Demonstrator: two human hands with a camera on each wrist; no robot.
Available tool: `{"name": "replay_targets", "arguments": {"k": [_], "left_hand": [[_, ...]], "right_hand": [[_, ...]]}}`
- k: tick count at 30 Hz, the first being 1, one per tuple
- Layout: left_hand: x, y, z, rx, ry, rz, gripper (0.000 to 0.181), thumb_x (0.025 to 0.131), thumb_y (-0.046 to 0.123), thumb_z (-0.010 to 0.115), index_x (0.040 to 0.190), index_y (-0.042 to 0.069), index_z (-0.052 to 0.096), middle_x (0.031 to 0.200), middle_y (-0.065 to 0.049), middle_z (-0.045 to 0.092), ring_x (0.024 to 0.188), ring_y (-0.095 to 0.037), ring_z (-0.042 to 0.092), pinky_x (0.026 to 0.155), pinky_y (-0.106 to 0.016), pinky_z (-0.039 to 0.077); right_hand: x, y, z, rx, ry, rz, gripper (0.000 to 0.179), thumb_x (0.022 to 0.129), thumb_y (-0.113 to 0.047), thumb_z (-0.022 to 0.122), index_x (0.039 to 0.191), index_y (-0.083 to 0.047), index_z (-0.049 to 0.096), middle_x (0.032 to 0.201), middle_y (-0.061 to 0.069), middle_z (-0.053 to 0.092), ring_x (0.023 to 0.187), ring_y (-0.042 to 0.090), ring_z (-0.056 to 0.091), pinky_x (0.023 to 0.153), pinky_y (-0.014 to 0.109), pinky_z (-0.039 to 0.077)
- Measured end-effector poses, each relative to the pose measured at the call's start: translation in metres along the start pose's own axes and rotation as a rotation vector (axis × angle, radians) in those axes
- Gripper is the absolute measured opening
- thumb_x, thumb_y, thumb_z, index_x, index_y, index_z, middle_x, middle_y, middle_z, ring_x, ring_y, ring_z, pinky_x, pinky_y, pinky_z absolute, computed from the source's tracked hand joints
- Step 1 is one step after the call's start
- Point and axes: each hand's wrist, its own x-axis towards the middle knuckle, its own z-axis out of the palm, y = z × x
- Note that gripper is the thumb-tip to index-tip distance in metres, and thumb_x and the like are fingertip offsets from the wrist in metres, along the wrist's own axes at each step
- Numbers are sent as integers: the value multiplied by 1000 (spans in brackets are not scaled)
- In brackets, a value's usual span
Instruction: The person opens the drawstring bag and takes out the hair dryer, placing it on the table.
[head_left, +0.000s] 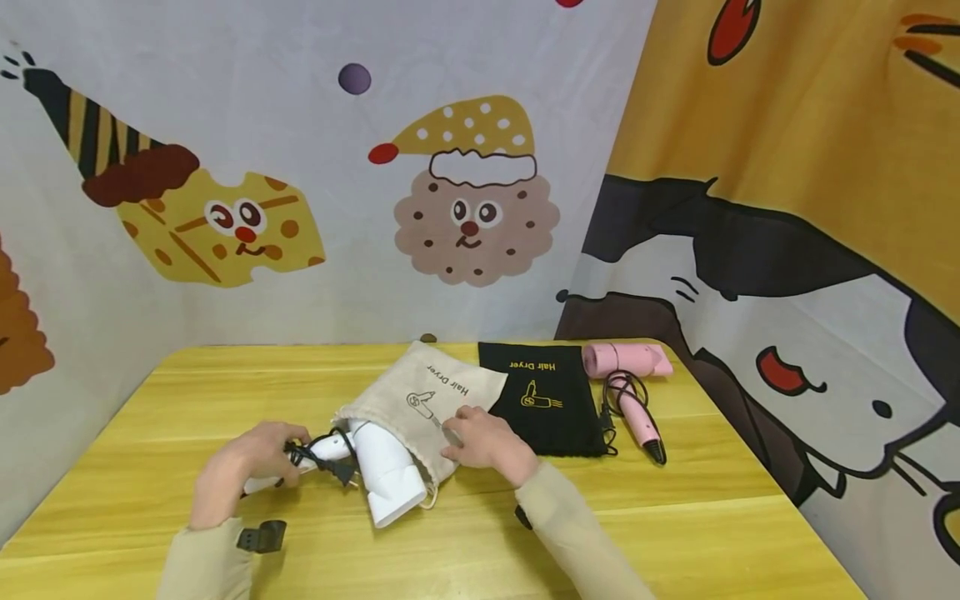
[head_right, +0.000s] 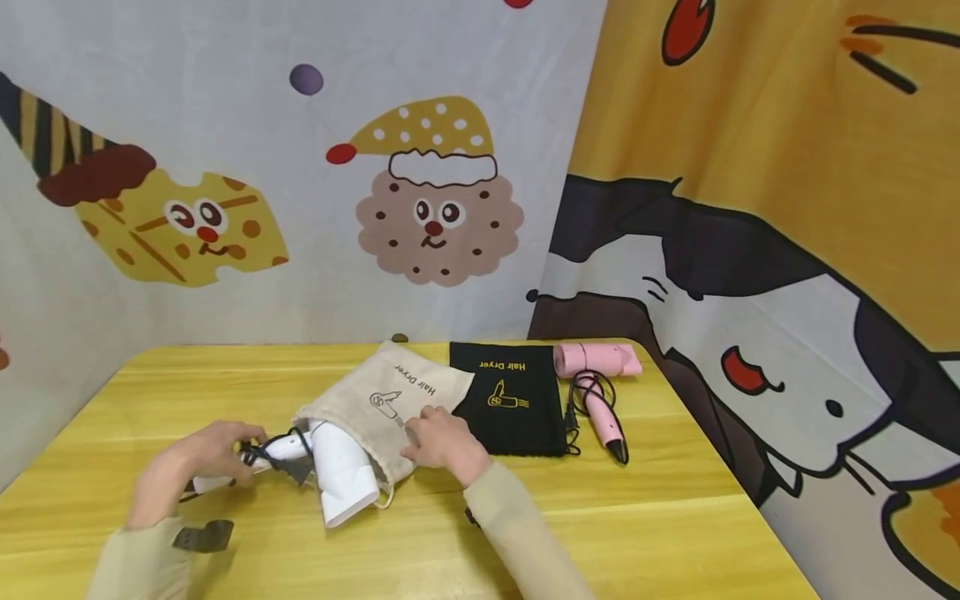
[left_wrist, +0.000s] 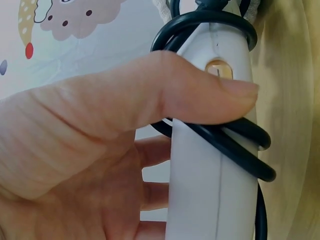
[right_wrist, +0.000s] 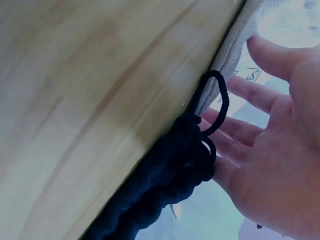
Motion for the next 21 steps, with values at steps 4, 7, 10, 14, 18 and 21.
{"name": "replay_targets", "arguments": {"k": [4,7,10,14,18,21], "left_hand": [[0,-2,1,16,2,10,53,65,5,71,116,1,60,115,-25,58,84,-26,48,69,-38,44],[1,-5,2,25,13,35,52,62,4,73,113,3,62,113,-24,60,86,-26,50,71,-39,46],[1,-9,2,15,14,60,51,60,4,74,110,5,63,112,-22,61,86,-25,52,72,-39,48],[2,-15,5,1,-4,85,52,57,4,74,108,7,64,113,-22,61,87,-24,53,72,-37,48],[0,-16,5,-37,-5,95,54,56,4,75,109,7,66,114,-20,62,87,-23,53,74,-38,49],[-4,-13,4,-102,0,84,56,56,1,76,111,7,65,114,-18,62,83,-21,53,72,-38,49]], "right_hand": [[1,-2,2,-49,10,-5,45,86,-46,63,125,-24,60,130,3,54,114,20,54,88,37,51],[1,-2,2,-74,11,-15,46,85,-45,65,125,-24,60,131,4,54,114,20,54,87,37,52],[2,-1,1,-86,14,-20,46,85,-45,66,125,-24,59,132,4,53,115,20,54,87,38,52],[3,1,1,-83,18,-21,47,85,-45,66,126,-24,59,134,4,52,117,21,53,88,39,52],[5,5,3,-81,13,-20,48,85,-45,65,129,-25,58,137,4,51,120,21,52,90,39,51],[6,7,3,-85,7,-22,49,86,-46,64,130,-26,57,139,4,49,123,21,51,92,39,51]]}}
